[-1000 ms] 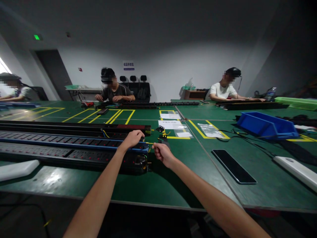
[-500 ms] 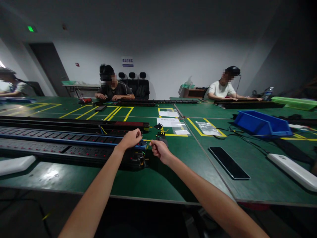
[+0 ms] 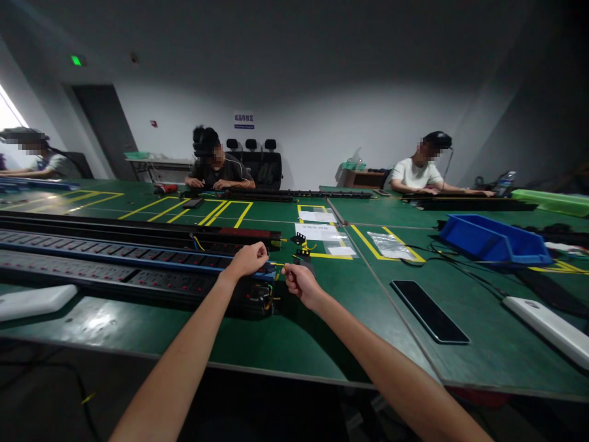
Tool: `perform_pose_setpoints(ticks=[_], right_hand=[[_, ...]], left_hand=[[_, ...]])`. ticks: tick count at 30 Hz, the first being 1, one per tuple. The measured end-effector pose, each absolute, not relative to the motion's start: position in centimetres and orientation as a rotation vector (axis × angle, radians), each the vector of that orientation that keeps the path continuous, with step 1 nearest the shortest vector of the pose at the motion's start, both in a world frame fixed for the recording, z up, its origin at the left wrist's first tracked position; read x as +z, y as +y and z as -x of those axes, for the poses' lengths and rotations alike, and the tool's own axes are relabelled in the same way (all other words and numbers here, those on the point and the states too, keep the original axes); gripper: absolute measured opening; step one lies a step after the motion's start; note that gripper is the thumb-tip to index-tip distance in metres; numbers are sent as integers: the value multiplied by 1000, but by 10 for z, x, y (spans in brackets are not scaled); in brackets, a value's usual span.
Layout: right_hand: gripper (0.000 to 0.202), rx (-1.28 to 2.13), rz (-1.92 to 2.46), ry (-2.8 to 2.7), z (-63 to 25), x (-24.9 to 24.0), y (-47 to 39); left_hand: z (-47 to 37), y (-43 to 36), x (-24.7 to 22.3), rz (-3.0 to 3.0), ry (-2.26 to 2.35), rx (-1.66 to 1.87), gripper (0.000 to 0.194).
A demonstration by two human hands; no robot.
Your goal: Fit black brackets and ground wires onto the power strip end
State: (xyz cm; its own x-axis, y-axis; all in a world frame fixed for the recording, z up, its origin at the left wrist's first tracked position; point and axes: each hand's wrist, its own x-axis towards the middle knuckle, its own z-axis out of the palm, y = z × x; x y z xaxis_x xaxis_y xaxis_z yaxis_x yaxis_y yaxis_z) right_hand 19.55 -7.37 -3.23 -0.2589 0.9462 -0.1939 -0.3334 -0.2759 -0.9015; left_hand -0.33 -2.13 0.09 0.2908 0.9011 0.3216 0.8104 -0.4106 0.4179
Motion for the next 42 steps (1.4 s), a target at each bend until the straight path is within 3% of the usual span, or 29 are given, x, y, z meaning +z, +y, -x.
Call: perform_pose_setpoints(ticks=[42], right_hand=[[24,1689,989,-979,-195,-28,-76]], left_hand=[[5,-24,3,-2403,1589,751,10]])
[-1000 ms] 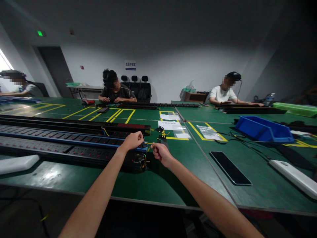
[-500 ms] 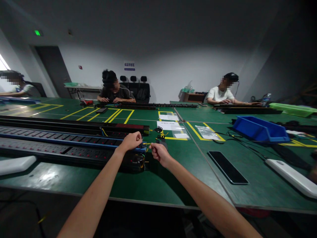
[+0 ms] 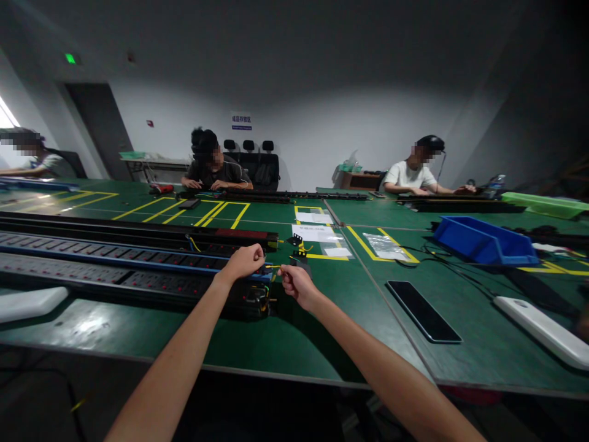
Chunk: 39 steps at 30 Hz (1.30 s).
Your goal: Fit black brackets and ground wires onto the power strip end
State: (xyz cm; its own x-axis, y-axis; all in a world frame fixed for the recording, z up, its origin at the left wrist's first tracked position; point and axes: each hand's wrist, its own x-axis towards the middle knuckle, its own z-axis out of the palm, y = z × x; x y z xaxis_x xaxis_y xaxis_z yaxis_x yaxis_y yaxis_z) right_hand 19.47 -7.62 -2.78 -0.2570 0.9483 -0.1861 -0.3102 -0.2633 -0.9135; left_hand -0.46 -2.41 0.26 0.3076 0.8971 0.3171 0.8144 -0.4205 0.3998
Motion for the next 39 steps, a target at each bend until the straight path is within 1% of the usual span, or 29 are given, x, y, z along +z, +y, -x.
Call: perform_pose_setpoints(ticks=[19,31,39], right_hand=[[25,1694,996,-981,-195,-27,-77],[27,1711,990,-988,-195,-27,-76],[26,1712,993,-979,-195,-25,-77]], left_hand=[[4,-26,3,-2413,1583,753,7],[3,-29,6,-2413,1582,750,8],[3,-29,6,-2414,1564,756,6]])
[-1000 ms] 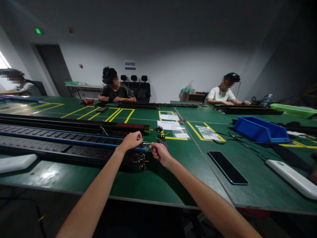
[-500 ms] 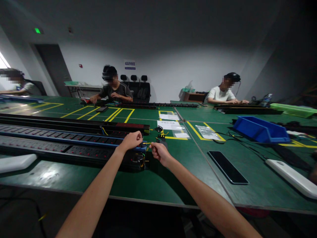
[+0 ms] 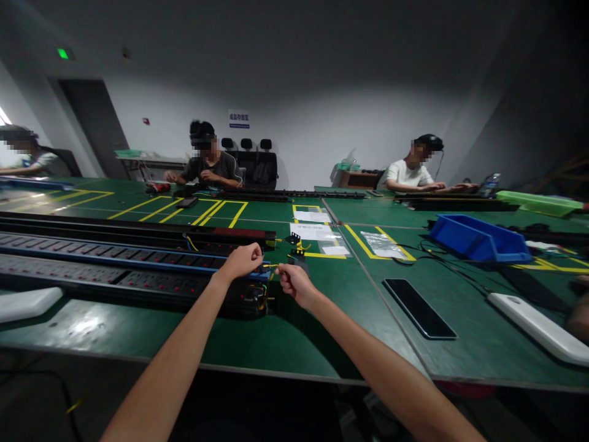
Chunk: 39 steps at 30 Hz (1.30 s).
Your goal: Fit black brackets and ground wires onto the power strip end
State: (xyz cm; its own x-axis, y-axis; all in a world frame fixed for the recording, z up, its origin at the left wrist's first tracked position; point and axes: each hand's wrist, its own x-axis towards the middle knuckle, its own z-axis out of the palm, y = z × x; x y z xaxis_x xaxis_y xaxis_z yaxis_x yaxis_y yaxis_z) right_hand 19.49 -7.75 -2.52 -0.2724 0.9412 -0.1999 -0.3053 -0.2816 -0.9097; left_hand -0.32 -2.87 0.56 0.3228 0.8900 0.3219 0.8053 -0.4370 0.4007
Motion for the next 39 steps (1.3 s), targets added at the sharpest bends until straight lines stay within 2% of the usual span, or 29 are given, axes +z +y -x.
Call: perform_pose_setpoints(ticks=[39], right_hand=[[23,1707,1012,-984,-196,-26,-77]], left_hand=[[2,-30,8,-2398,1591,725,6]])
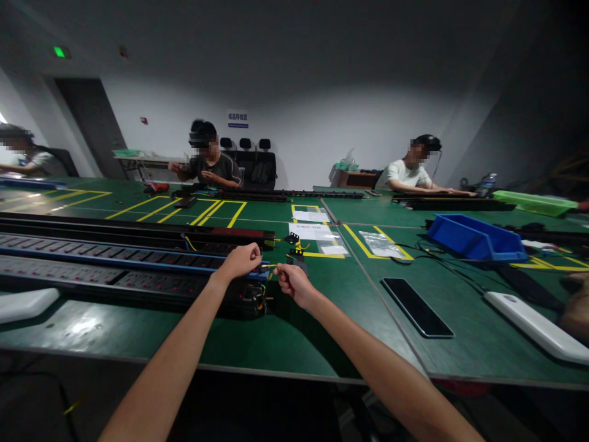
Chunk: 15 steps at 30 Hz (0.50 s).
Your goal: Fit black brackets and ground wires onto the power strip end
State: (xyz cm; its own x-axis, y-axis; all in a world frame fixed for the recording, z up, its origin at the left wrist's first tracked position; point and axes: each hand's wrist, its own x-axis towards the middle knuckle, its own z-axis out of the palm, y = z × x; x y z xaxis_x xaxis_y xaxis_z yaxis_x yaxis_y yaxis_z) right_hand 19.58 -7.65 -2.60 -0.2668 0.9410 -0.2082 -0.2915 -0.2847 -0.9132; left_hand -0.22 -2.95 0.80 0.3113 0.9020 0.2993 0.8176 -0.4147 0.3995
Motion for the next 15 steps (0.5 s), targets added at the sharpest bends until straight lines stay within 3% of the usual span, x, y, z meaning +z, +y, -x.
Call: perform_pose_setpoints(ticks=[15], right_hand=[[24,1701,986,-994,-196,-28,-76]], left_hand=[[3,-27,5,-2415,1588,738,7]])
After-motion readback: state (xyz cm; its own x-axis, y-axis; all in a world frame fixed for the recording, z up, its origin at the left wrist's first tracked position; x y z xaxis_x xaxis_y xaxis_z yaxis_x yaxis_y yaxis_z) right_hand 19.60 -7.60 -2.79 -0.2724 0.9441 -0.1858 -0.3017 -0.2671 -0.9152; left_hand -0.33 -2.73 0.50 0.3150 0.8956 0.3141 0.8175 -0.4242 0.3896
